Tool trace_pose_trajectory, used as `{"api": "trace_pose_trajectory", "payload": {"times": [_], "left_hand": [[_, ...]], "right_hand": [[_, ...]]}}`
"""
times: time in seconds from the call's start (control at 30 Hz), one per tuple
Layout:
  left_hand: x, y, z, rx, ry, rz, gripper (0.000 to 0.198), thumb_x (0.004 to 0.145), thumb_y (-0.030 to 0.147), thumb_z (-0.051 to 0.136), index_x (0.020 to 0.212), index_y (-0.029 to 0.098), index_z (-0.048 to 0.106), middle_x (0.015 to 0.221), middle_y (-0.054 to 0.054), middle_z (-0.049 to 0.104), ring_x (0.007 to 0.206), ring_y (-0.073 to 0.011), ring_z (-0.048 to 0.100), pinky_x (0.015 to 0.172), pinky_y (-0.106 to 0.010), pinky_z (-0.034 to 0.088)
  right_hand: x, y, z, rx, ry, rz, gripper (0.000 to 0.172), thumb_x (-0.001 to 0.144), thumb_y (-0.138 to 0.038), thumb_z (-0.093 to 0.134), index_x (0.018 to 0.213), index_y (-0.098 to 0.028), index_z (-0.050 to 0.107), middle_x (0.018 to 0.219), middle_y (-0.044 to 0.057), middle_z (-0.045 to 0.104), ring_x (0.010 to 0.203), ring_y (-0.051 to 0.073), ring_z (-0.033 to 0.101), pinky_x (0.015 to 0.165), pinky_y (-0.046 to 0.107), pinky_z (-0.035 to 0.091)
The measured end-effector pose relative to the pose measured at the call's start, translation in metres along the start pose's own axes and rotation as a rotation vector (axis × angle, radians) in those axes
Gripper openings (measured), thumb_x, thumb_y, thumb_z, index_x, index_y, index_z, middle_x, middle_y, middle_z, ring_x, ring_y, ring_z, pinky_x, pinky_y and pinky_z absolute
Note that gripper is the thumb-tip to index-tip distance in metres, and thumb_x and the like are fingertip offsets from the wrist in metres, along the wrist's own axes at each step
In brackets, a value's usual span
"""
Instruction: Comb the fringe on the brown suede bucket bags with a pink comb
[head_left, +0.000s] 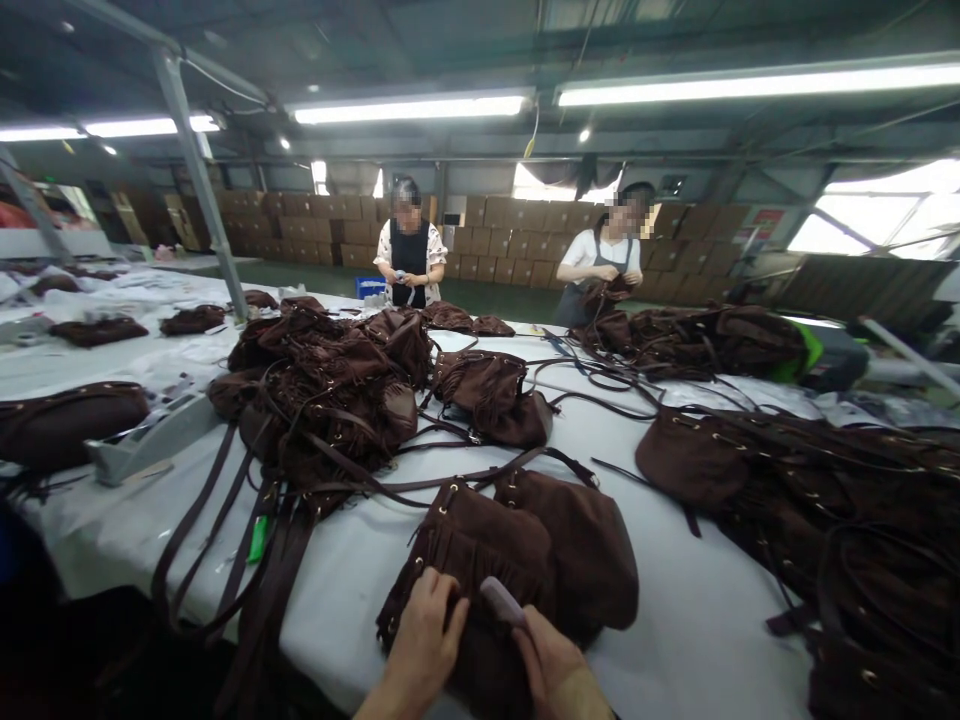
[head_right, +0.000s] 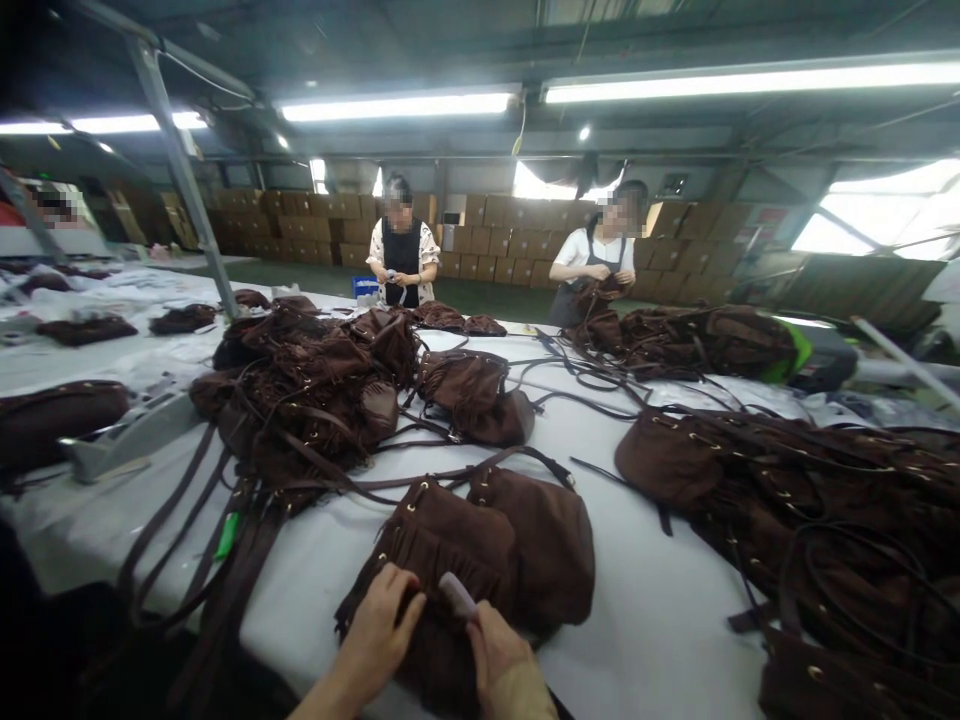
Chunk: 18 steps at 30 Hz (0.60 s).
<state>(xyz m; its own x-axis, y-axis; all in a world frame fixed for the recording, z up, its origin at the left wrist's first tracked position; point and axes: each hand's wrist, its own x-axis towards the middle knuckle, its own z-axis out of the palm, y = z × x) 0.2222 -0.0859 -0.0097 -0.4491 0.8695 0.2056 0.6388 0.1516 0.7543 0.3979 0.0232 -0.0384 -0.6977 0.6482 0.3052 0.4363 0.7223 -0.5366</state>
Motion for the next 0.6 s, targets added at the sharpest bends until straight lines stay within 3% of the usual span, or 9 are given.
{"api": "trace_pose_trajectory", "payload": {"times": [0.07,0.13,0.23,0.33,0.43,0.6], "left_hand": [[-0.002,-0.026,0.013,-0.015,0.083,-0.024,0.028,0.096,0.037,0.037,0.089,0.021,0.060,0.091,-0.009,0.061,0.091,-0.0246,0.060,0.086,-0.039,0.048],[0.002,-0.044,0.012,-0.057,0.165,-0.073,0.028,0.095,0.043,0.039,0.090,0.021,0.056,0.090,-0.008,0.061,0.087,-0.0237,0.060,0.082,-0.038,0.049],[0.012,-0.044,-0.002,-0.015,0.222,-0.197,0.036,0.094,0.050,0.041,0.102,0.017,0.054,0.099,-0.012,0.062,0.090,-0.0254,0.062,0.083,-0.038,0.050],[0.021,-0.024,-0.011,0.231,0.058,-0.220,0.049,0.092,0.053,0.045,0.116,0.011,0.053,0.108,-0.018,0.063,0.103,-0.0324,0.063,0.088,-0.042,0.049],[0.027,-0.002,-0.003,0.479,-0.077,-0.227,0.068,0.089,0.053,0.052,0.133,0.002,0.045,0.113,-0.024,0.062,0.103,-0.0377,0.064,0.086,-0.044,0.050],[0.032,0.006,0.016,0.614,-0.147,-0.237,0.064,0.093,0.044,0.049,0.139,0.001,0.040,0.116,-0.027,0.060,0.099,-0.0362,0.067,0.081,-0.041,0.052]], "right_hand": [[-0.003,0.002,0.008,-0.031,-0.018,0.026,0.028,0.097,-0.034,0.036,0.094,-0.021,0.061,0.080,0.007,0.071,0.072,0.020,0.070,0.064,0.028,0.056],[-0.003,0.005,0.014,-0.044,-0.021,0.039,0.030,0.096,-0.032,0.034,0.097,-0.019,0.062,0.081,0.010,0.072,0.074,0.022,0.071,0.065,0.030,0.057],[-0.001,0.008,0.017,-0.023,-0.005,0.032,0.033,0.096,-0.030,0.032,0.100,-0.018,0.063,0.087,0.013,0.073,0.080,0.024,0.072,0.069,0.031,0.058],[-0.001,0.010,0.018,0.004,0.000,0.029,0.034,0.097,-0.033,0.033,0.099,-0.019,0.064,0.090,0.013,0.074,0.080,0.023,0.073,0.068,0.029,0.058],[-0.003,0.012,0.021,0.006,0.013,0.041,0.035,0.098,-0.036,0.032,0.097,-0.019,0.063,0.082,0.010,0.072,0.074,0.022,0.072,0.064,0.028,0.057],[-0.008,0.019,0.033,0.083,0.075,0.026,0.039,0.098,-0.042,0.030,0.095,-0.021,0.062,0.078,0.008,0.070,0.067,0.021,0.070,0.060,0.028,0.056]]}}
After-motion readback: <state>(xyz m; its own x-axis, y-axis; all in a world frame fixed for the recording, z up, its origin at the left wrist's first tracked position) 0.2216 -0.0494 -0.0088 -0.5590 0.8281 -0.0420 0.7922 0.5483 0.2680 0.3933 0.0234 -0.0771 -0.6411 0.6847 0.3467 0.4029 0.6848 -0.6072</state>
